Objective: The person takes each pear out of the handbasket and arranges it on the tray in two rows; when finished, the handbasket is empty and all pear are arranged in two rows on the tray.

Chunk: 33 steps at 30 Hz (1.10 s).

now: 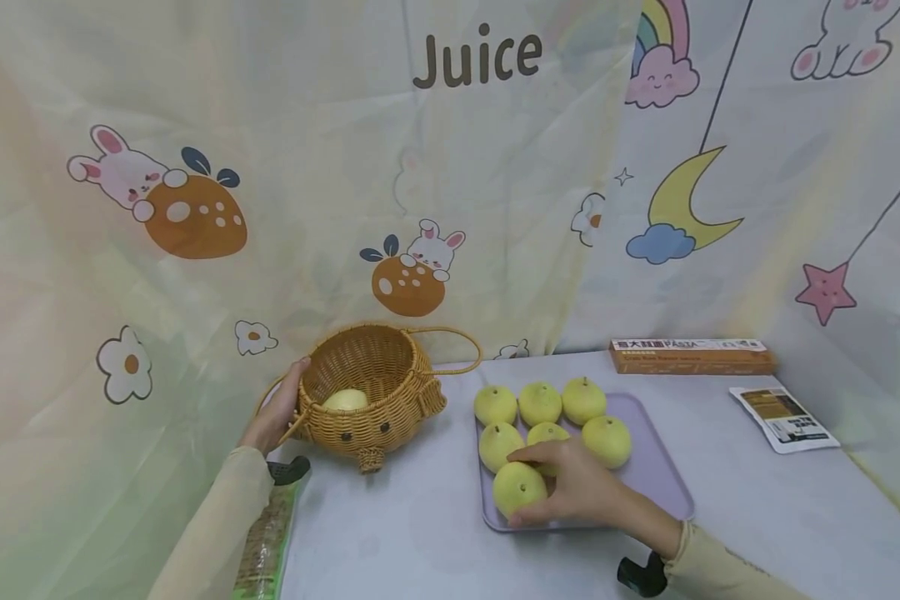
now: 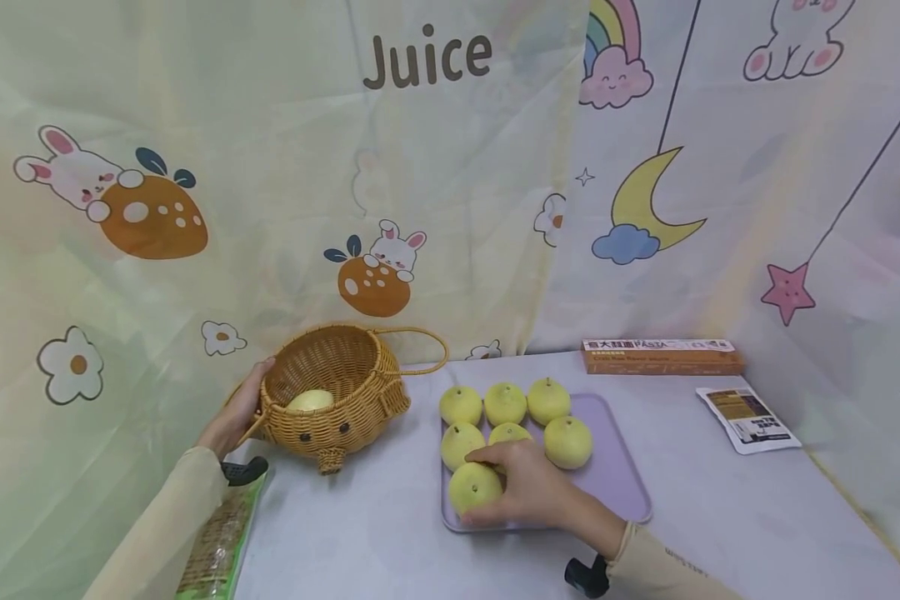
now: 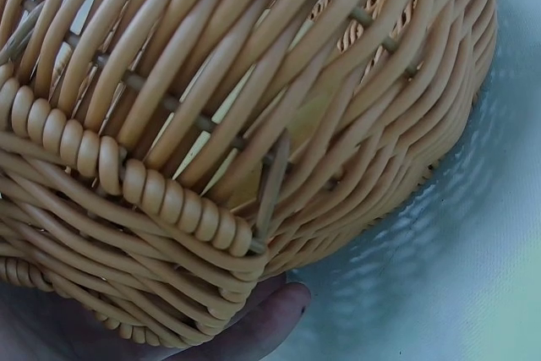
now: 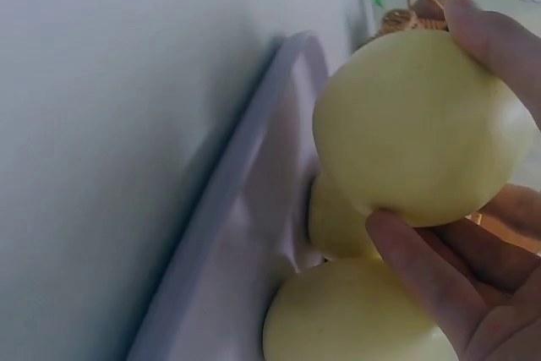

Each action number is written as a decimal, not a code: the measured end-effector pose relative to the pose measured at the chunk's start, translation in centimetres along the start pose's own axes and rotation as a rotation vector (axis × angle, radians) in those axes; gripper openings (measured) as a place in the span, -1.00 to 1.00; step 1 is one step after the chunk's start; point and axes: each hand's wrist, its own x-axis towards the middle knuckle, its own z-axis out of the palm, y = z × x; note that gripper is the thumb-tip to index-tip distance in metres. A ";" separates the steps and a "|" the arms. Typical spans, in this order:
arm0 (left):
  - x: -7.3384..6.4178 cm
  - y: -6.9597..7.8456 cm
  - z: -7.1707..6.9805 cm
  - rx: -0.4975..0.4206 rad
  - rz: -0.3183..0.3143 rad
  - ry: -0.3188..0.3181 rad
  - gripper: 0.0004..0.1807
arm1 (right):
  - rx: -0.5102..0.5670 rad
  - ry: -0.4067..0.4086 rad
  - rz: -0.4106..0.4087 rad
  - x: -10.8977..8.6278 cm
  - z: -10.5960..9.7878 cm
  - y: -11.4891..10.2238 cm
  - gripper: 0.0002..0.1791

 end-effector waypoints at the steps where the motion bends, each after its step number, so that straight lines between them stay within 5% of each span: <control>1: 0.0 0.0 0.0 0.004 0.003 0.000 0.10 | -0.017 0.005 -0.005 0.0 0.2 -0.1 -0.18; 11: 0.1 -0.2 -0.1 0.005 0.018 0.001 0.09 | -0.098 0.033 0.039 -0.8 1.6 -0.6 -0.15; 18: 0.1 -0.1 -0.1 0.017 0.037 0.003 0.10 | -0.182 0.128 -0.035 -1.1 2.5 -0.6 -0.27; 25: 0.0 -0.1 -0.2 0.023 0.040 0.007 0.07 | -0.218 0.203 -0.024 -1.2 3.2 -1.0 -0.34; 33: 0.0 0.1 0.0 0.018 0.040 0.004 0.08 | -0.263 0.156 0.020 -1.3 3.0 -1.6 -0.28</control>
